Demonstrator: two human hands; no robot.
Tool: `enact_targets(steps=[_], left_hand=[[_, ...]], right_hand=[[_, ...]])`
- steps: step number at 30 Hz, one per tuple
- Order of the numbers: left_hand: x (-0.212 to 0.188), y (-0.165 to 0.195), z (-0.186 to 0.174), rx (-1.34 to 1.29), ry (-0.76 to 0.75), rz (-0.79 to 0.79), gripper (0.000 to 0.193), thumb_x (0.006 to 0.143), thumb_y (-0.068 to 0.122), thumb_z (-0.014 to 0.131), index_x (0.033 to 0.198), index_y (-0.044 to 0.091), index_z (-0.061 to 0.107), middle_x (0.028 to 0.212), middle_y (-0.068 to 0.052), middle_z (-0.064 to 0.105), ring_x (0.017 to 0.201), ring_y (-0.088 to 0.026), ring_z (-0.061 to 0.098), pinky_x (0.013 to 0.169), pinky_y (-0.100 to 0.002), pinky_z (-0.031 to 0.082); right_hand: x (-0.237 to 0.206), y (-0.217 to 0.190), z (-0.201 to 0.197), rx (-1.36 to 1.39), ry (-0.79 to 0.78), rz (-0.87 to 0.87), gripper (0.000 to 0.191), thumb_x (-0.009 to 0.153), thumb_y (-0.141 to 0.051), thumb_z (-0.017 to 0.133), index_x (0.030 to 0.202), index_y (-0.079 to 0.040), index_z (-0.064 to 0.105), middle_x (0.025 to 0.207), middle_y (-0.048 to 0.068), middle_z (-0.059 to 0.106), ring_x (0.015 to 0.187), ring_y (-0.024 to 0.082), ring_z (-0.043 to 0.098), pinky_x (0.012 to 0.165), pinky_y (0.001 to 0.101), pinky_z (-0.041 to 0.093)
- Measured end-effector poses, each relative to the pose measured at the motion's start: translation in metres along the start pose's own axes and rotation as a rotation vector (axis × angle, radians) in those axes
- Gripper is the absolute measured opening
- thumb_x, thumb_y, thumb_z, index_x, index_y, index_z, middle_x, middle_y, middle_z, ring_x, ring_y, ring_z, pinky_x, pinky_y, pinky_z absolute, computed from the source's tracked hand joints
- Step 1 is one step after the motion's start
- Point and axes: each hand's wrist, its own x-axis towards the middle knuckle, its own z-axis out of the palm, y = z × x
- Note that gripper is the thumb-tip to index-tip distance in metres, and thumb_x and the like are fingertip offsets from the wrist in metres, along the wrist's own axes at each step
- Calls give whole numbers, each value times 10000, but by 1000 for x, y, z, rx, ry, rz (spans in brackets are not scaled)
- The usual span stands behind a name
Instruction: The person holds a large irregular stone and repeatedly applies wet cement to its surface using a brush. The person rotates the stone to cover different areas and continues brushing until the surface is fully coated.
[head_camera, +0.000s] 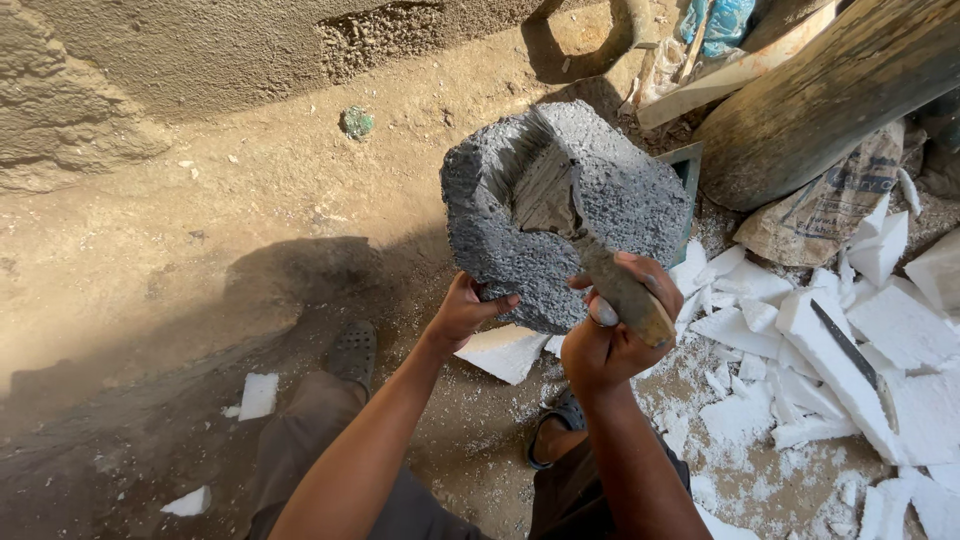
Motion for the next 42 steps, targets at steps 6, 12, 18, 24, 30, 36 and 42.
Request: enact_targets(steps=[6,12,18,24,30,36,42], left_hand=[[1,-2,-2,-47,21,-25,544,786,78,870,1245,90,579,1129,-39,694,1107,-197,650,965,-367,540],[2,2,-4,-55,49,-35,527,799,74,881,1237,62,588,1109,-50,681,1084,-207,634,942,-370,536],[0,12,-5,-72,45,-7,482,792,100,867,1207,76,625,1115,-22,696,1064,-168,641,936,-341,529],[0,12,-9,-50,72,42,408,873,71,852,1216,38,633,1087,-11,671,1010,-137,611,908,-325,502],[4,11,-22,-198,110,37,442,854,38,812,1242,92,605,1085,28,667,992,-109,605,860,-285,509],[6,7,-36,-211,112,28,493,857,39,840,1271,122,586,1071,19,660,977,-133,591,852,-307,482],[8,5,-40,-176,102,52,498,862,44,839,1287,135,595,1121,33,658,1045,-137,587,905,-311,469]], right_hand=[[4,-5,-7,-25,-7,-47,347,1132,-252,580,1331,25,517,1310,145,611,813,173,683,705,295,630],[4,-7,-16,-167,-88,-52,296,1125,-219,543,1301,18,548,1303,130,605,779,177,697,673,290,599],[7,1,-10,-123,-90,39,317,1176,-253,538,1315,31,508,1328,158,566,767,184,678,604,270,569],[37,10,-35,-13,207,-57,515,1125,-479,559,1371,-50,416,1223,125,576,601,183,606,501,291,447],[56,23,-74,34,380,80,433,1197,-472,487,1397,-98,403,1041,139,602,597,192,581,478,305,438],[49,27,-84,164,402,229,368,1230,-402,407,1412,-85,440,979,125,571,653,190,576,520,301,442],[36,42,-97,111,374,158,382,1248,-432,395,1451,-109,393,971,134,570,652,215,598,567,320,476]])
